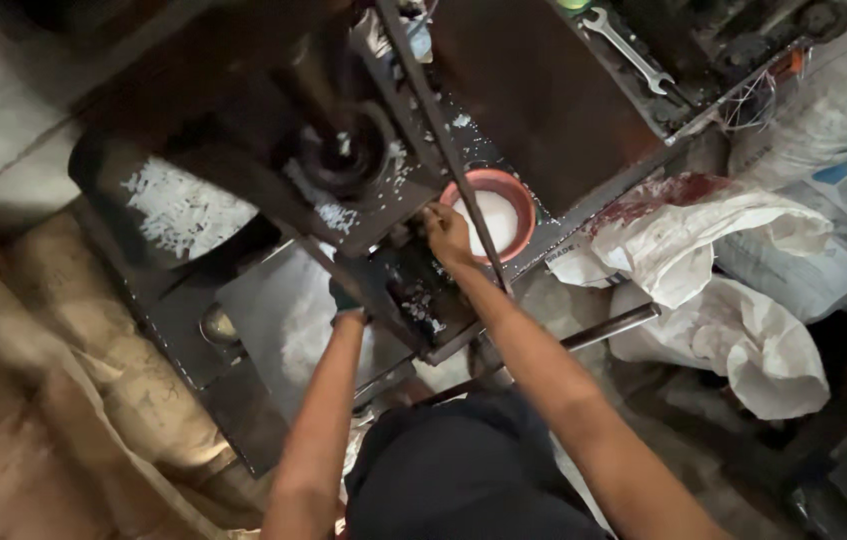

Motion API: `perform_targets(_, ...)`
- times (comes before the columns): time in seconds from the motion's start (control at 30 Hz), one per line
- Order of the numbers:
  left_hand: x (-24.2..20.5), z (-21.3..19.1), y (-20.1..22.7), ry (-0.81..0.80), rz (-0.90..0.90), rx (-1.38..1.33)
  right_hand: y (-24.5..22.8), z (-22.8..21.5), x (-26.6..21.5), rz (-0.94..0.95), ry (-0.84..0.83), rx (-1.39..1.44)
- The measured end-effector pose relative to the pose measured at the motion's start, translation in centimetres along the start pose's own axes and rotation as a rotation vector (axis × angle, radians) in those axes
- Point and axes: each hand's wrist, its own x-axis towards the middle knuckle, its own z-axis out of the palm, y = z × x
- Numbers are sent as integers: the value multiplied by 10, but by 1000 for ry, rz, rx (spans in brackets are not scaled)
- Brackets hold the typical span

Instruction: The person operates a manual press machine to process white granular material. They repeatedly place material into the press, pull a lever to activate the press, and collect the processed output into a bowl.

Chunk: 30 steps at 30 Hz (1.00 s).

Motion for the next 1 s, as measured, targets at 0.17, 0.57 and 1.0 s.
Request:
perform_targets(0.17, 42, 24, -15, 19, 81, 117, 38, 6, 18, 116, -181, 166)
perform_targets(0.57, 7, -44, -60, -28, -20, 265, 21, 15, 9, 265, -388, -4)
perform_targets(1.0, -161, -119, -41, 267, -309, 66, 33, 18, 19, -97, -210, -197)
